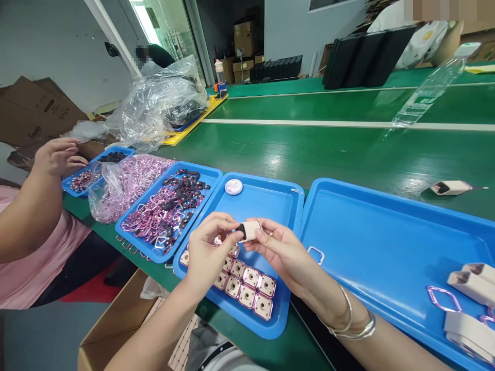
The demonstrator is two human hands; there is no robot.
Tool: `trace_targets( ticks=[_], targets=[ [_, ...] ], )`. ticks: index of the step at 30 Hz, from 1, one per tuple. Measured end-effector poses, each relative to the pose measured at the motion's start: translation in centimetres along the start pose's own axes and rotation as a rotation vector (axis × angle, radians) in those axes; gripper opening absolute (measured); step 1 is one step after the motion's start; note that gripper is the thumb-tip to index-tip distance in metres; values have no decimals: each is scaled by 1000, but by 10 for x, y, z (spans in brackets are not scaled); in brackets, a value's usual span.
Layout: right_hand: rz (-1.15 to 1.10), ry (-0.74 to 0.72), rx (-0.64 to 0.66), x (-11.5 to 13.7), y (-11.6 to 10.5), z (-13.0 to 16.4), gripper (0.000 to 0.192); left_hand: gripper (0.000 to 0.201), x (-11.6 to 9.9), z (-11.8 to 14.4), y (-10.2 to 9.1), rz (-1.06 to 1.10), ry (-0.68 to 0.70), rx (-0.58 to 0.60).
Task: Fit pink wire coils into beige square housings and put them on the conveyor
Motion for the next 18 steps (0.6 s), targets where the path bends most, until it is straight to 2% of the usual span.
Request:
trace_targets(
  ticks=[8, 13, 14, 16, 17, 18],
  targets=[
    [24, 27, -6, 0, -4, 4, 25, 8, -5, -8, -1, -87, 47, 88],
    [171, 63, -34, -3, -4, 4, 30, 13, 4, -10, -7, -228, -75, 142],
    [255, 46, -42, 2, -9, 1, 32, 17, 4, -10, -11, -267, -84, 140],
    [542, -83, -149, 29, -30, -9, 34, 29, 4, -8, -25, -315, -92, 101],
    [711, -185, -252, 50, -46, -15, 34, 30, 4, -7, -35, -320, -96, 68],
    [920, -324, -409, 77, -65, -18, 31, 28, 5, -5, -46, -322, -105, 26]
  ],
)
Point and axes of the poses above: each hand's wrist, its own z-axis away from the middle knuckle, its own y-axis out of the palm, x = y × z, the point moved 7 cm from there along -z, towards the middle knuckle, and after that the axes turned 10 degrees about z, right-handed, at the moved point
